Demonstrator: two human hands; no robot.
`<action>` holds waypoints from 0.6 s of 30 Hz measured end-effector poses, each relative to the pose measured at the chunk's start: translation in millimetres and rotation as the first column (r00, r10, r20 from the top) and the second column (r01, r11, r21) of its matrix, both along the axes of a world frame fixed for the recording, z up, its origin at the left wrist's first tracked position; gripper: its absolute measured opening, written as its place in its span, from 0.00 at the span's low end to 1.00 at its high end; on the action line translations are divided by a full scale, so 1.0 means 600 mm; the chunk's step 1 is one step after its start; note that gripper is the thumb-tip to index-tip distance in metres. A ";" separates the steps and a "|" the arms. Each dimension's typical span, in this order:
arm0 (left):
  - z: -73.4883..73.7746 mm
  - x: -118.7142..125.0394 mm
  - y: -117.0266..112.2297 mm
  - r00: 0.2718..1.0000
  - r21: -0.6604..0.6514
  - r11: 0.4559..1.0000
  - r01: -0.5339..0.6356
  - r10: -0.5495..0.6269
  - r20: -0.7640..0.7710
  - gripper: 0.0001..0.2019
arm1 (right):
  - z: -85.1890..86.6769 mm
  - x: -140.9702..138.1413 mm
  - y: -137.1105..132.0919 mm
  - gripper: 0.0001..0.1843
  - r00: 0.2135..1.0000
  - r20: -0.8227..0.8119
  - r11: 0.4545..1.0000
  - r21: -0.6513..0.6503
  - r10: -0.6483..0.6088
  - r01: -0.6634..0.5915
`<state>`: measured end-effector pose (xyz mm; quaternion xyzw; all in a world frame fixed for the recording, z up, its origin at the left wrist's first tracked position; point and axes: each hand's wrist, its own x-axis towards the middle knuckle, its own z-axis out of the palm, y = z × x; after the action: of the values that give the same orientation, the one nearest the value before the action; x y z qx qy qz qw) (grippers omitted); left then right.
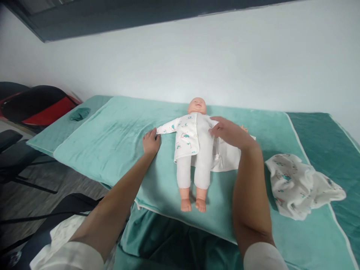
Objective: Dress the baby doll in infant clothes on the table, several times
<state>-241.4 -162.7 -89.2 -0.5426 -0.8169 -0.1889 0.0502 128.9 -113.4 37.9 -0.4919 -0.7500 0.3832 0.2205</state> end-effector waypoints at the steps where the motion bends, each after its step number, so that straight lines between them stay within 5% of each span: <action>1: 0.000 -0.001 0.000 1.000 -0.001 1.000 0.003 -0.003 0.002 0.25 | -0.014 0.010 0.014 0.30 0.991 -0.047 0.990 0.058 -0.129 0.131; 4: 0.000 -0.001 0.001 1.000 0.001 1.000 0.013 -0.013 0.018 0.25 | -0.066 0.039 0.052 0.26 0.856 -0.097 0.817 0.261 -0.508 0.514; 6: -0.001 -0.001 0.003 0.999 0.004 1.000 0.014 -0.014 0.030 0.26 | -0.102 0.057 0.065 0.26 0.782 -0.085 0.744 0.261 -0.617 0.615; 11: -0.003 -0.008 0.000 0.997 0.083 0.995 0.052 -0.055 0.045 0.28 | -0.160 0.083 0.060 0.29 0.709 -0.118 0.697 0.130 -0.695 0.705; 15: 0.003 0.000 -0.017 0.983 0.224 0.960 0.169 -0.182 0.036 0.26 | -0.176 0.081 0.062 0.28 0.671 -0.153 0.655 0.146 -0.725 0.741; 18: 0.018 0.042 -0.027 0.941 0.333 0.900 0.281 -0.327 0.089 0.21 | -0.181 0.080 0.068 0.27 0.607 -0.256 0.613 0.066 -0.752 0.788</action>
<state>-216.4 -179.1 -78.5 -0.6337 -0.6828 -0.3606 0.0474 176.7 -72.5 -70.5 -0.7044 -0.4675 0.2323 0.4810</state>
